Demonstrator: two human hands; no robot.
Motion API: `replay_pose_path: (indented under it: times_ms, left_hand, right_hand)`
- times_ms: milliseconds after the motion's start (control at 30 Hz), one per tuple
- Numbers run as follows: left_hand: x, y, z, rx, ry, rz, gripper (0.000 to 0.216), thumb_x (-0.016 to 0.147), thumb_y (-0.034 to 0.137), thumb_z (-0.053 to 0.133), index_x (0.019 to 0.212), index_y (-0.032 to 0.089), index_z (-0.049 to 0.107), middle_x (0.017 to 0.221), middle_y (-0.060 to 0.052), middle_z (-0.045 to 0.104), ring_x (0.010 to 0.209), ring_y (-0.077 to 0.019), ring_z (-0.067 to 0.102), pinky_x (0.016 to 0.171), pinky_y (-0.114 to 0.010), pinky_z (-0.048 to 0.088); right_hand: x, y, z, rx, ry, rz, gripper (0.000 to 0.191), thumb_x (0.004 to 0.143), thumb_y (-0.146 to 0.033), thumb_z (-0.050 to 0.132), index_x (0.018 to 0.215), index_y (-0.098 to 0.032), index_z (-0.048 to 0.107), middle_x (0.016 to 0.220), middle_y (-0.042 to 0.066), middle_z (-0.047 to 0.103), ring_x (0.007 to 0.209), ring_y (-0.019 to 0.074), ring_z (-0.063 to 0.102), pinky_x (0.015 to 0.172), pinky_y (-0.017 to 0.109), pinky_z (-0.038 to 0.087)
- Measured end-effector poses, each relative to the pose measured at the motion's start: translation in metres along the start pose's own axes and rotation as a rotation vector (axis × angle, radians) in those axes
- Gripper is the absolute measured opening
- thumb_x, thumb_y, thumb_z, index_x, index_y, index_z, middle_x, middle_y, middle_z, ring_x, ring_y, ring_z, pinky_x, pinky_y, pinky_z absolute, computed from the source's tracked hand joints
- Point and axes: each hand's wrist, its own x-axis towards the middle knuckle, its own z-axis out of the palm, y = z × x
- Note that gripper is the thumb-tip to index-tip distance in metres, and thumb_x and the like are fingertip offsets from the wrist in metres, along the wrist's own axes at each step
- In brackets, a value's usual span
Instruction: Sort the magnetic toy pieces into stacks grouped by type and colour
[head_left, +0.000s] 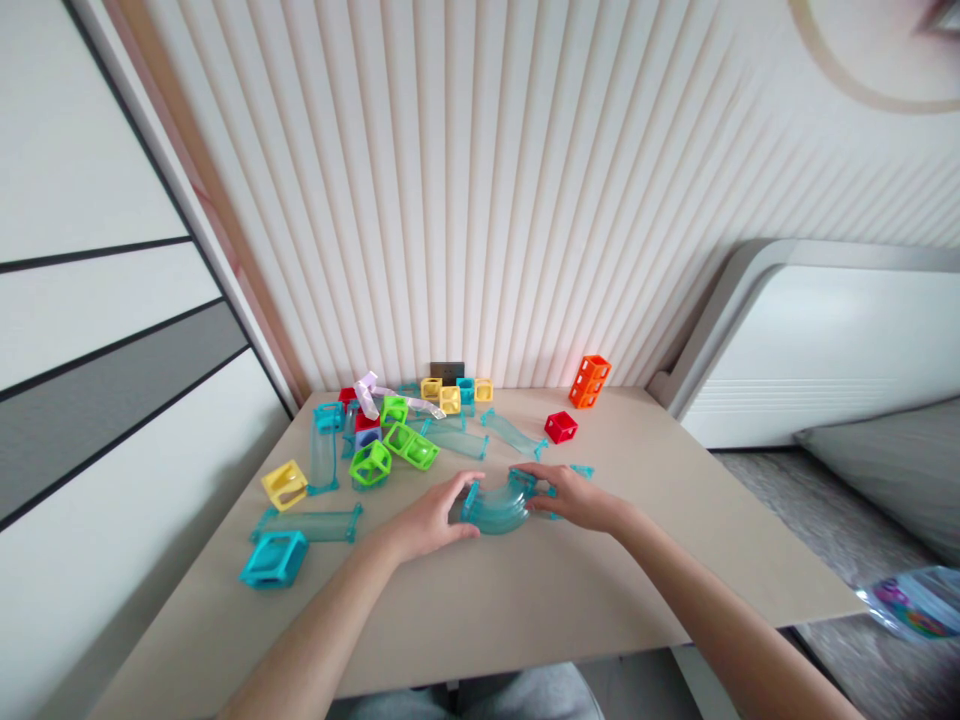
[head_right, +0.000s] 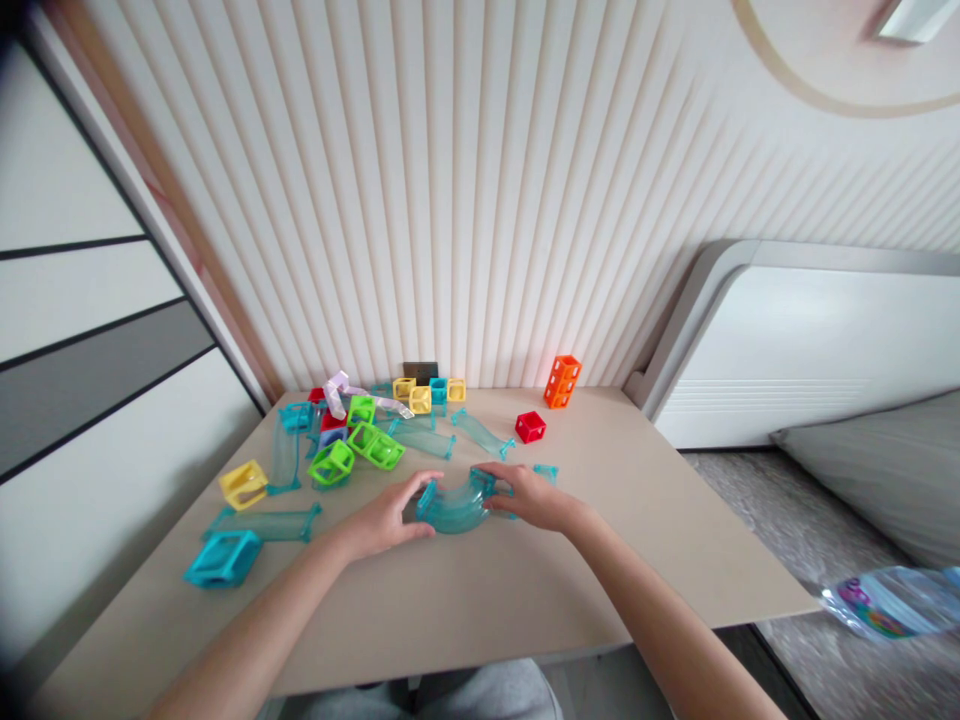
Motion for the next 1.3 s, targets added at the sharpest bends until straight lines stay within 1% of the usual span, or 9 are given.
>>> replay_pose_path:
  times_ms: [167,233,400,600,833,967,1067,1167,1300]
  left_hand:
    - [-0.001,0.005,-0.002,0.093,0.011,0.008,0.07,0.078,0.026,0.076,0.14,0.03,0.044,0.141,-0.006,0.057,0.126,-0.0265,0.055,0.108,-0.041,0.041]
    - [-0.002,0.004,-0.004,0.103,0.013,0.006,0.07,0.078,0.026,0.075,0.141,0.03,0.044,0.142,-0.006,0.055,0.128,-0.0268,0.054,0.11,-0.041,0.04]
    - [-0.004,0.002,-0.008,0.125,0.032,0.002,0.072,0.08,0.028,0.073,0.144,0.028,0.041,0.146,-0.007,0.052,0.132,-0.0263,0.051,0.111,-0.041,0.038]
    - [-0.005,0.002,-0.01,0.118,0.023,-0.009,0.075,0.08,0.028,0.073,0.146,0.03,0.038,0.15,-0.006,0.048,0.133,-0.0258,0.049,0.113,-0.041,0.037]
    - [-0.004,0.0,-0.009,0.042,0.018,-0.004,0.073,0.08,0.029,0.073,0.145,0.032,0.04,0.146,-0.007,0.052,0.123,-0.025,0.058,0.105,-0.042,0.045]
    - [-0.003,-0.004,-0.008,0.01,0.018,0.006,0.072,0.079,0.028,0.074,0.144,0.032,0.041,0.146,-0.007,0.052,0.122,-0.0251,0.058,0.105,-0.043,0.045]
    - [-0.003,-0.004,-0.007,0.004,0.016,0.011,0.073,0.078,0.026,0.075,0.143,0.031,0.042,0.145,-0.007,0.053,0.121,-0.0251,0.059,0.105,-0.042,0.046]
    - [-0.003,-0.003,-0.008,0.0,0.01,0.012,0.072,0.078,0.025,0.076,0.142,0.03,0.042,0.144,-0.007,0.054,0.121,-0.0245,0.06,0.105,-0.042,0.046]
    - [-0.002,-0.005,-0.007,-0.005,0.014,0.025,0.072,0.078,0.024,0.076,0.142,0.03,0.043,0.143,-0.008,0.055,0.121,-0.0241,0.06,0.105,-0.042,0.046]
  right_hand:
    - [-0.002,-0.007,0.002,0.009,0.011,-0.046,0.045,0.09,-0.039,0.064,0.133,-0.025,0.061,0.117,0.006,0.071,0.102,0.024,0.065,0.093,0.038,0.051]
    - [-0.002,-0.009,0.003,0.017,0.025,-0.051,0.043,0.092,-0.039,0.062,0.133,-0.026,0.061,0.118,0.005,0.071,0.101,0.0233,0.066,0.091,0.036,0.052]
    - [0.001,-0.013,0.007,0.027,0.072,-0.052,0.041,0.094,-0.037,0.057,0.135,-0.029,0.058,0.125,0.005,0.068,0.108,0.0237,0.065,0.095,0.036,0.05]
    - [0.004,-0.012,0.007,-0.012,0.093,-0.018,0.039,0.095,-0.036,0.055,0.133,-0.028,0.06,0.118,0.004,0.072,0.098,0.0222,0.068,0.089,0.034,0.053]
    - [-0.001,-0.012,0.003,-0.014,0.086,-0.009,0.039,0.095,-0.039,0.054,0.131,-0.026,0.062,0.117,0.005,0.072,0.099,0.0232,0.068,0.09,0.036,0.053]
    - [-0.001,-0.009,0.003,-0.033,0.087,0.0,0.038,0.095,-0.039,0.054,0.131,-0.027,0.062,0.113,0.004,0.073,0.095,0.0226,0.068,0.088,0.036,0.053]
    - [-0.001,-0.009,0.002,-0.04,0.076,0.002,0.038,0.096,-0.039,0.054,0.131,-0.028,0.062,0.117,0.004,0.072,0.101,0.0238,0.068,0.09,0.036,0.052]
    - [-0.003,-0.011,-0.001,-0.047,0.069,0.018,0.044,0.094,-0.039,0.058,0.136,-0.028,0.057,0.13,0.006,0.066,0.114,0.0265,0.064,0.1,0.04,0.048]
    - [-0.009,-0.014,-0.003,0.003,0.019,0.009,0.073,0.085,-0.042,0.07,0.149,-0.028,0.039,0.141,0.008,0.058,0.124,0.0273,0.058,0.106,0.043,0.044]
